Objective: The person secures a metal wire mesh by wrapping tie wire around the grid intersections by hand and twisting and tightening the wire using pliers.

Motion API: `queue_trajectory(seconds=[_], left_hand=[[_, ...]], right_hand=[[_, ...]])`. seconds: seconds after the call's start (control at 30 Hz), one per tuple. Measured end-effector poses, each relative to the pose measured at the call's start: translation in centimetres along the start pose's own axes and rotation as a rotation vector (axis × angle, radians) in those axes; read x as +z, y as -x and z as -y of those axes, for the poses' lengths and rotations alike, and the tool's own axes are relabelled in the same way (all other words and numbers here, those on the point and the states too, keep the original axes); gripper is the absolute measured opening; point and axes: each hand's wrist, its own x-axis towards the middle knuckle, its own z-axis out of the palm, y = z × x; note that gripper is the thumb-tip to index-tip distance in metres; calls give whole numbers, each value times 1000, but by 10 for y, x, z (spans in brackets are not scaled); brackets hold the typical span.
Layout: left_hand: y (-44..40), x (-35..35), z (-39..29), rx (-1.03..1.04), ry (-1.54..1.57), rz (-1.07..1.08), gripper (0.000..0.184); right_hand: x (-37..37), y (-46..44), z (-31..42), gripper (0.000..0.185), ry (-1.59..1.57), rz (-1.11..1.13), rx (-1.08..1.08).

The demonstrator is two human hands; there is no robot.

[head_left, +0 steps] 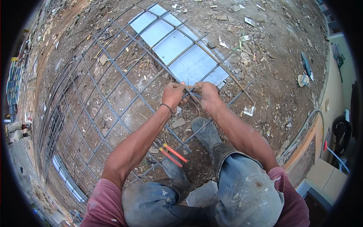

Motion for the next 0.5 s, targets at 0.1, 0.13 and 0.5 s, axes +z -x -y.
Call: queue_trajectory(seconds=[0.1, 0.13, 0.5], left_hand=[[-8, -6, 3, -28, 95, 92, 29], [-11, -10, 4, -48, 148, 225, 28], [-24, -23, 12, -145, 228, 374, 20]], right_hand=[[-5, -16, -6, 11, 152, -14, -19], [-14, -28, -13, 11, 154, -10, -18], [4, -2, 18, 25, 1347, 63, -916]])
